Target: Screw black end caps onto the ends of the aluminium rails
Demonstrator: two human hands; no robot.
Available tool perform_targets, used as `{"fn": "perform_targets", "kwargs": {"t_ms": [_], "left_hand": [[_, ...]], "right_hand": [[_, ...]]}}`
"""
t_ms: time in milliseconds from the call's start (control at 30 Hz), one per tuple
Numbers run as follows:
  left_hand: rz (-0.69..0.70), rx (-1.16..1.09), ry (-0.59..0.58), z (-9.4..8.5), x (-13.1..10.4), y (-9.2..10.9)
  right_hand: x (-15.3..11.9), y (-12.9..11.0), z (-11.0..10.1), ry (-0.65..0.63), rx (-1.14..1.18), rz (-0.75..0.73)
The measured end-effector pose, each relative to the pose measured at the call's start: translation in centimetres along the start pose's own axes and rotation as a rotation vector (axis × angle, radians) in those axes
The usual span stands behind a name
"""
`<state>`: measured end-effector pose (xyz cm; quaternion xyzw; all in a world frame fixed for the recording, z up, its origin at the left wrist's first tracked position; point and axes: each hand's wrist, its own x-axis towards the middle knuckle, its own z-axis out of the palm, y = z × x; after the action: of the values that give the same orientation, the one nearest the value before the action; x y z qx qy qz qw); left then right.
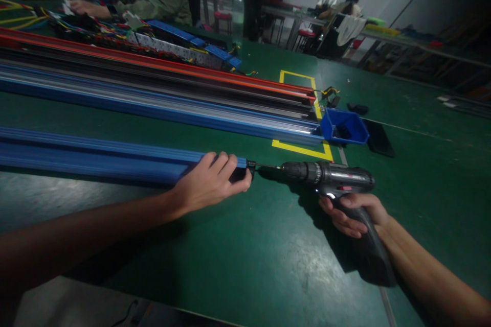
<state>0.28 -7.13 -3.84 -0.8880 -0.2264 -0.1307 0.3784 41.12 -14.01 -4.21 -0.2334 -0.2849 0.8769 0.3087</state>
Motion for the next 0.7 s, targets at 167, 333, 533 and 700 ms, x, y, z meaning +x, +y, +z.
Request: {"fn": "perform_targets", "kwargs": {"t_ms": [167,333,533,700], "left_hand": [[-0.003,-0.014,0.003,-0.04,0.03,-0.01],[-0.011,-0.011,0.015,-0.13,0.15,-0.03],[-0.007,0.0,0.004,-0.16,0.13,-0.02],[-0.006,0.007,0.001,-0.16,0.05,-0.01]], "right_hand": [[0.14,-0.07,0.09,0.008,0.002,0.006],[0.17,-0.1,0.15,0.005,-0.003,0.014],[0.11,-0.19,0.15,0.008,-0.012,0.023],[0.11,-0.15,-0.06,0.011,-0.026,0.029]]}}
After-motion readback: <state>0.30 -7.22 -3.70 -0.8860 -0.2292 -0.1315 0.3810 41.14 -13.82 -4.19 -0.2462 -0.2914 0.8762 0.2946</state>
